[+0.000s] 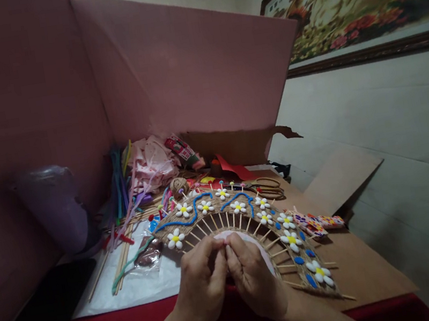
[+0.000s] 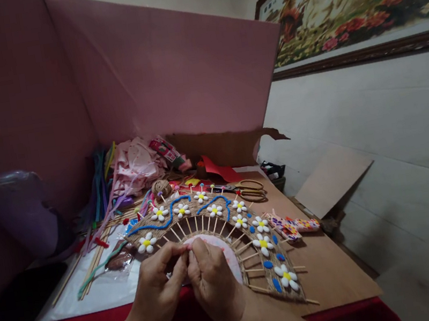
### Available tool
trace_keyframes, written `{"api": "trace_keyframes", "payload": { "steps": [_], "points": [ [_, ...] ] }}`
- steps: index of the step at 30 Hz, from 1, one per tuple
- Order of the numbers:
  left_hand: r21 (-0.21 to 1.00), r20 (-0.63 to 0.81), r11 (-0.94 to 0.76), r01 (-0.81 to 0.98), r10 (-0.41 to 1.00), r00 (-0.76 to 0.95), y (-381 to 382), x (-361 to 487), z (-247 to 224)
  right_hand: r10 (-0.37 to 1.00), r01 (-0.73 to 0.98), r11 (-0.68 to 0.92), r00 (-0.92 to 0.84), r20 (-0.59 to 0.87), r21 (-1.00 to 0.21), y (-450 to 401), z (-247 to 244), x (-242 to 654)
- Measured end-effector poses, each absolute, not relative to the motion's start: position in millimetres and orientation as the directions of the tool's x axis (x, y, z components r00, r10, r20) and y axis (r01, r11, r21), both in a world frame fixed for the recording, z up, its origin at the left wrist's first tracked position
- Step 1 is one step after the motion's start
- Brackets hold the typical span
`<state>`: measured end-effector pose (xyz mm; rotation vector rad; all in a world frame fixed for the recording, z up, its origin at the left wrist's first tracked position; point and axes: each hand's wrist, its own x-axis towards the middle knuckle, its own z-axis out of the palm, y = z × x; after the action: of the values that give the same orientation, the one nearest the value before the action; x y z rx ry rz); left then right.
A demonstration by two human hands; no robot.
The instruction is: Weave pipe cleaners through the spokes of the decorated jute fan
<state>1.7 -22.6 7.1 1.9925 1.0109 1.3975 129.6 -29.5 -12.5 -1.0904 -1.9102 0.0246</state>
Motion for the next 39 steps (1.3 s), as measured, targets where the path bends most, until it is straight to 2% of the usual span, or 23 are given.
{"api": "trace_keyframes", "payload": {
  "steps": [3,5,8,11,14,19,24,27,30,32,39],
  "points": [
    [0.766,0.565,-0.593,0.246,0.805,0.182,-22.7,2.4,6.1,0.69,0.675,0.608,-0.188,0.699,-0.418,-29.4,-10.5,129.9],
    [0.822,0.519,-0.544,0.17,0.837,0.172,-22.0,3.5,6.4,0.708,0.652,0.604,-0.178,0.683,-0.457,-29.7,-6.7,130.4],
    [0.934,0.356,-0.357,-0.032,0.915,0.192,-19.6,5.6,8.8,0.755,0.619,0.568,-0.128,0.643,-0.543,-30.5,-0.9,131.8],
    [0.972,0.196,-0.152,-0.181,0.945,0.261,-15.9,6.3,12.0,0.788,0.601,0.531,-0.092,0.608,-0.597,-30.3,1.7,133.7],
    [0.978,0.11,-0.044,-0.204,0.939,0.327,-12.4,4.6,13.9,0.791,0.593,0.546,-0.133,0.597,-0.591,-28.7,2.0,135.9],
    [0.978,0.068,0.014,-0.208,0.922,0.382,-9.5,1.2,16.3,0.777,0.582,0.579,-0.183,0.602,-0.571,-27.5,1.3,138.0],
    [0.986,0.103,-0.04,-0.16,0.907,0.408,-10.3,0.1,17.0,0.783,0.573,0.578,-0.191,0.592,-0.581,-28.6,-3.6,136.7],
    [0.975,0.214,-0.222,-0.02,0.911,0.353,-11.9,-0.9,17.1,0.777,0.589,0.575,-0.176,0.604,-0.568,-28.8,-6.8,135.1],
    [0.879,0.399,-0.454,0.145,0.867,0.299,-13.4,-2.0,17.8,0.756,0.616,0.582,-0.168,0.633,-0.531,-29.3,-7.1,133.2],
    [0.817,0.477,-0.541,0.199,0.829,0.292,-14.6,-2.3,17.7,0.75,0.62,0.586,-0.172,0.639,-0.521,-30.3,-5.9,132.1],
    [0.688,0.607,-0.665,0.291,0.747,0.273,-20.5,-1.4,10.2,0.725,0.606,0.619,-0.197,0.66,-0.499,-31.5,-7.2,131.0]
  ]
}}
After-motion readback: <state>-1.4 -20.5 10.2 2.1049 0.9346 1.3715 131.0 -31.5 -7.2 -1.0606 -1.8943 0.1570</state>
